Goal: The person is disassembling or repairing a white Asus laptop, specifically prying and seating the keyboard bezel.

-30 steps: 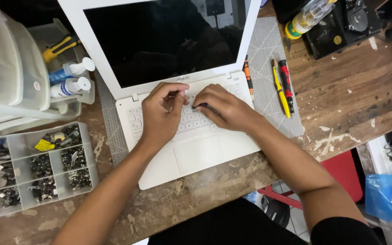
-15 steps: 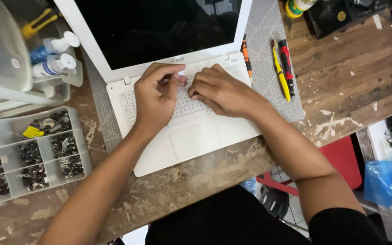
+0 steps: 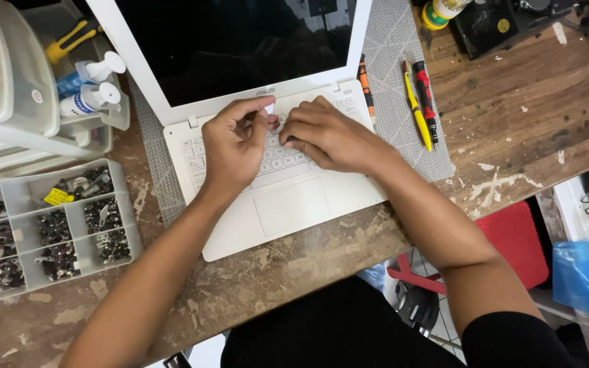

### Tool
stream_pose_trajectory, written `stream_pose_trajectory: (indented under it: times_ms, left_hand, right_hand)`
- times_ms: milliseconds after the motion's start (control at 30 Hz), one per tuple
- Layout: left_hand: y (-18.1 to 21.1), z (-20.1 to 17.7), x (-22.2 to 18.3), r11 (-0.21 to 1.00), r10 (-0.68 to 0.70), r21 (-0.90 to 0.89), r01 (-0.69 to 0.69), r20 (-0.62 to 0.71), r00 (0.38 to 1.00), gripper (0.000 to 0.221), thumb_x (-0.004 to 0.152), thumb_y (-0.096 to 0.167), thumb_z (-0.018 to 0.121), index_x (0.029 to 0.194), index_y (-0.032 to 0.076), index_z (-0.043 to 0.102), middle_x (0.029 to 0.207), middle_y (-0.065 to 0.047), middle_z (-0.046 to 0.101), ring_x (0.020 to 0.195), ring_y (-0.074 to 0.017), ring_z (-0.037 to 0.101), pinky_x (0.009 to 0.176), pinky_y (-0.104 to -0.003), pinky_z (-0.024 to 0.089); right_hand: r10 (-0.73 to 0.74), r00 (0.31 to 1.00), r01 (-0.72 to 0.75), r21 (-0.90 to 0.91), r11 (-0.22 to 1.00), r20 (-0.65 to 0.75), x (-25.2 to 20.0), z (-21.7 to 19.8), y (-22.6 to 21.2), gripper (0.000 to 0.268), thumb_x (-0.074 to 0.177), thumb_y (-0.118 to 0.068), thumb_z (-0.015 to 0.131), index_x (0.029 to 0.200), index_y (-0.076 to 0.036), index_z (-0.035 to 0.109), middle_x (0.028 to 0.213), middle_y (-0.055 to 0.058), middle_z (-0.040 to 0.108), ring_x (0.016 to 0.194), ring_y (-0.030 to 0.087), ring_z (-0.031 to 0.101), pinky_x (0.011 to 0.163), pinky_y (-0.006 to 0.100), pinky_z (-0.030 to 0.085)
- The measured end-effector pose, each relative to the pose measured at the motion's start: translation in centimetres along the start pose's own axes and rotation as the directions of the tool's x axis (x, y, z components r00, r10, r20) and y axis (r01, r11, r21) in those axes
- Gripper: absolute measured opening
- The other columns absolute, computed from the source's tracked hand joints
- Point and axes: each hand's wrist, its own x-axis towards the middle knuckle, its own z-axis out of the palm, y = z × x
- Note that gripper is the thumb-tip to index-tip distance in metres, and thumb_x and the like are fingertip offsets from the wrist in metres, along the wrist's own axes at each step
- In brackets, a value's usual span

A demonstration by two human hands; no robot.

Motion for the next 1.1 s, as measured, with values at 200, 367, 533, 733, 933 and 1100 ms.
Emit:
stream_pose_trajectory:
  times_ms: [200,367,533,733,933,1100]
  left_hand:
    - [0.4,0.0,0.1,1.0,0.001,0.005,-0.001,-0.007,1.0,0.025,0.095,-0.014,0.057,0.113,-0.005,0.072,0.096,-0.018,0.066,0.089,-0.0249,0.074,0.073,-0.031,0.066]
    - [1.1,0.2,0.3,1.0,0.002,0.007,-0.002,-0.004,1.0,0.024,0.094,-0.014,0.057,0.112,-0.006,0.072,0.094,-0.018,0.064,0.088,-0.0266,0.074,0.072,-0.032,0.067]
    - [0.9,0.1,0.1,1.0,0.008,0.0,-0.008,-0.013,1.0,0.023,0.094,-0.013,0.057,0.111,-0.006,0.071,0.093,-0.018,0.063,0.088,-0.0288,0.075,0.072,-0.034,0.067]
    - [1.2,0.1,0.1,1.0,-0.003,0.017,0.003,-0.004,1.0,0.024,0.093,-0.013,0.057,0.112,-0.006,0.072,0.094,-0.018,0.063,0.09,-0.0284,0.075,0.073,-0.033,0.066]
    - [0.8,0.1,0.0,0.999,-0.032,0.01,0.032,0.005,0.999,0.026,0.094,-0.015,0.053,0.111,-0.007,0.071,0.097,-0.019,0.066,0.09,-0.0331,0.075,0.074,-0.037,0.066]
    - [0.6,0.1,0.0,0.997,-0.079,-0.002,0.079,0.009,0.997,0.031,0.092,-0.013,0.05,0.113,-0.005,0.072,0.097,-0.02,0.067,0.094,-0.0331,0.075,0.078,-0.038,0.067]
  right_hand:
    - [-0.062,0.995,0.05,-0.138,0.989,-0.08,-0.2,0.3,1.1,0.008,0.1,-0.011,0.066,0.094,-0.007,0.07,0.086,0.005,0.064,0.081,0.024,0.058,0.078,0.035,0.04]
    - [-0.021,1.0,0.021,0.029,0.999,-0.005,0.1,0.1,-0.2,0.007,0.096,-0.006,0.066,0.094,-0.003,0.073,0.08,0.009,0.065,0.077,0.027,0.059,0.075,0.037,0.042]
    - [-0.044,0.996,0.036,-0.112,0.993,-0.072,0.1,-0.2,-0.1,0.007,0.098,-0.008,0.066,0.099,-0.006,0.073,0.086,0.007,0.065,0.079,0.025,0.058,0.077,0.036,0.041]
    - [-0.028,1.0,0.028,0.036,0.999,-0.008,-0.1,-0.2,-0.2,0.007,0.096,-0.004,0.066,0.099,-0.004,0.072,0.082,0.009,0.063,0.078,0.028,0.057,0.075,0.038,0.042]
    - [-0.036,0.999,0.034,-0.093,0.995,-0.02,-0.2,-0.5,-0.3,0.007,0.095,-0.002,0.067,0.097,-0.003,0.073,0.085,0.01,0.064,0.081,0.027,0.058,0.076,0.038,0.042]
    - [0.005,0.998,0.005,0.151,0.988,-0.062,-0.3,0.5,0.5,0.013,0.095,-0.001,0.066,0.102,-0.008,0.075,0.088,0.008,0.067,0.08,0.027,0.059,0.076,0.037,0.042]
